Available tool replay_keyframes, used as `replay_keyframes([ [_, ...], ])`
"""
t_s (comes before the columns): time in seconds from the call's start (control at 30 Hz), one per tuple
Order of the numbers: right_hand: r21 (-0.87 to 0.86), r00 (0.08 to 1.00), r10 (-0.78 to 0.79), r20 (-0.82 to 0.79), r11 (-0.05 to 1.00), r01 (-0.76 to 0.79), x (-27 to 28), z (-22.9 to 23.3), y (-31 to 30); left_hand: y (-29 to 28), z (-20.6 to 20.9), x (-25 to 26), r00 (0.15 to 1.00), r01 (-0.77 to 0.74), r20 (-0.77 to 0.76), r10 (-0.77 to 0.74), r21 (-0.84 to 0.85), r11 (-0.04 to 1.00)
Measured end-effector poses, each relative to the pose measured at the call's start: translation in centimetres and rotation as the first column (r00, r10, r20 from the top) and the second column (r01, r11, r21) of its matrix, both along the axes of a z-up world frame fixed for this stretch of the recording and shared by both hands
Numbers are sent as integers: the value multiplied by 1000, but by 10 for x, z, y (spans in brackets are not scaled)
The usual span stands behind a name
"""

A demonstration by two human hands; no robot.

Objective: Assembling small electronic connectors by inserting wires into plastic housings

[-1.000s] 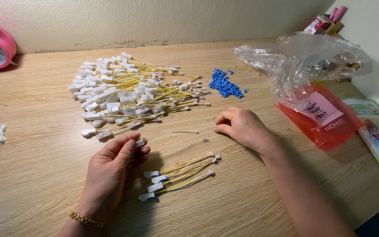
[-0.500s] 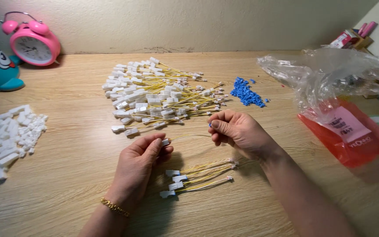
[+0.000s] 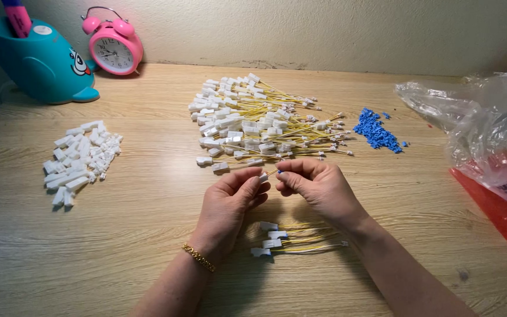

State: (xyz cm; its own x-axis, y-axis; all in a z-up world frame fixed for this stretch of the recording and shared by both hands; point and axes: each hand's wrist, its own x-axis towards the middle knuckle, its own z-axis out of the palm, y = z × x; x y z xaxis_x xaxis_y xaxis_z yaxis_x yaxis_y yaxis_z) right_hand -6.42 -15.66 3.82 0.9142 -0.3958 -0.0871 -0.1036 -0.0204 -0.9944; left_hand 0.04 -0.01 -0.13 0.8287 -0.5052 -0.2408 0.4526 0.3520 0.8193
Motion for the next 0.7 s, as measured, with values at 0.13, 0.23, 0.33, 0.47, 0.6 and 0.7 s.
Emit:
replay_keyframes([
  [0.13, -69, 998, -50, 30, 996, 52, 5, -11, 7, 2, 5, -2, 1000, 11, 20, -12, 21, 1000],
  [0.23, -98, 990, -128, 51, 986, 133, 5, -10, 16, 1, 8, -4, 1000, 18, 21, -18, 27, 999],
  [0.33, -89, 987, -153, 47, 984, 157, 3, -10, 22, 1, 9, -5, 1000, 17, 20, -18, 20, 1000],
  [0.47, -76, 980, -188, 63, 978, 192, 4, -11, 27, 2, 8, -4, 999, 25, 28, -26, 24, 999],
  [0.6, -52, 978, -191, 78, 979, 195, 2, -14, 26, 3, 9, -4, 1000, 15, 20, -16, 29, 999],
  [0.7, -78, 979, -182, 89, 979, 189, 3, -18, 25, 1, 8, -4, 1000, 8, 22, -9, 40, 999],
])
